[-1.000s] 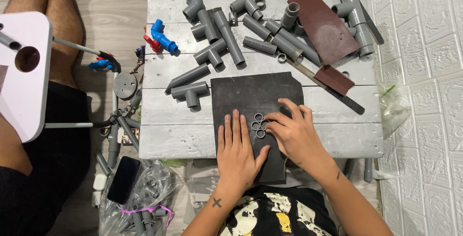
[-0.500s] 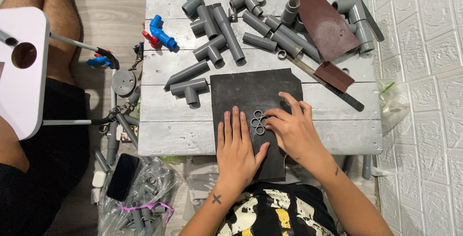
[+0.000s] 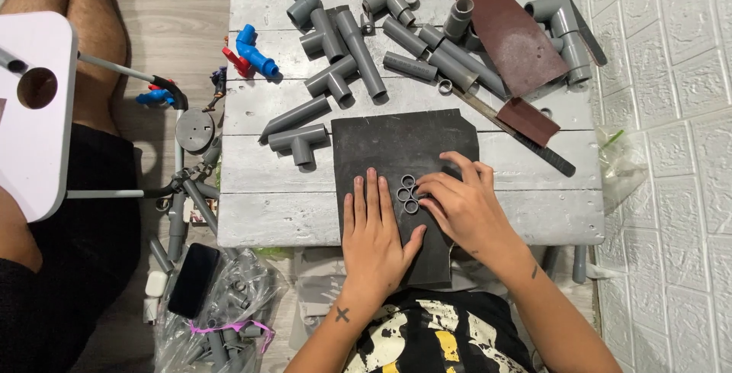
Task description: The person arranges small gray plastic rings on a black sheet, then applies glue to the rings and the sheet to secure them. They then pick up a gray pipe fitting and sand it on a brown abrasive sheet before returning to the glued assembly.
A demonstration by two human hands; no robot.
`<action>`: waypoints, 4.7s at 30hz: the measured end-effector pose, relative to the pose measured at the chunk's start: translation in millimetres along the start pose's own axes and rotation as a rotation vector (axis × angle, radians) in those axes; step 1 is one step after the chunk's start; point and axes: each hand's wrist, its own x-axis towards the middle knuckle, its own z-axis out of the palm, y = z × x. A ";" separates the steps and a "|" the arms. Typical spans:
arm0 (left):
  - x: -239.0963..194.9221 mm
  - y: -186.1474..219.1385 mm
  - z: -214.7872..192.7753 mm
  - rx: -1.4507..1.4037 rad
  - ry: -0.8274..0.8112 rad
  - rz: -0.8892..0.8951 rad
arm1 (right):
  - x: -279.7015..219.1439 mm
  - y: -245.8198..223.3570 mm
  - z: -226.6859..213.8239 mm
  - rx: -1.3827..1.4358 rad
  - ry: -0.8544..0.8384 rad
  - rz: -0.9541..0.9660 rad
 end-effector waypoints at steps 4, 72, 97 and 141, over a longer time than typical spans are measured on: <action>-0.1 0.3 -0.9 0.012 -0.003 -0.001 | -0.4 -0.9 0.0 0.002 0.000 -0.013; -6.7 -50.0 -152.6 -0.502 0.378 0.039 | -10.8 -40.6 -91.7 0.216 0.318 -0.257; 129.2 -41.5 -210.5 -0.798 -0.292 0.185 | 41.8 -21.6 -123.6 0.307 0.307 -0.496; 70.9 -104.3 -144.5 -0.643 0.086 0.442 | 54.3 -33.2 -82.1 -0.239 0.024 -0.363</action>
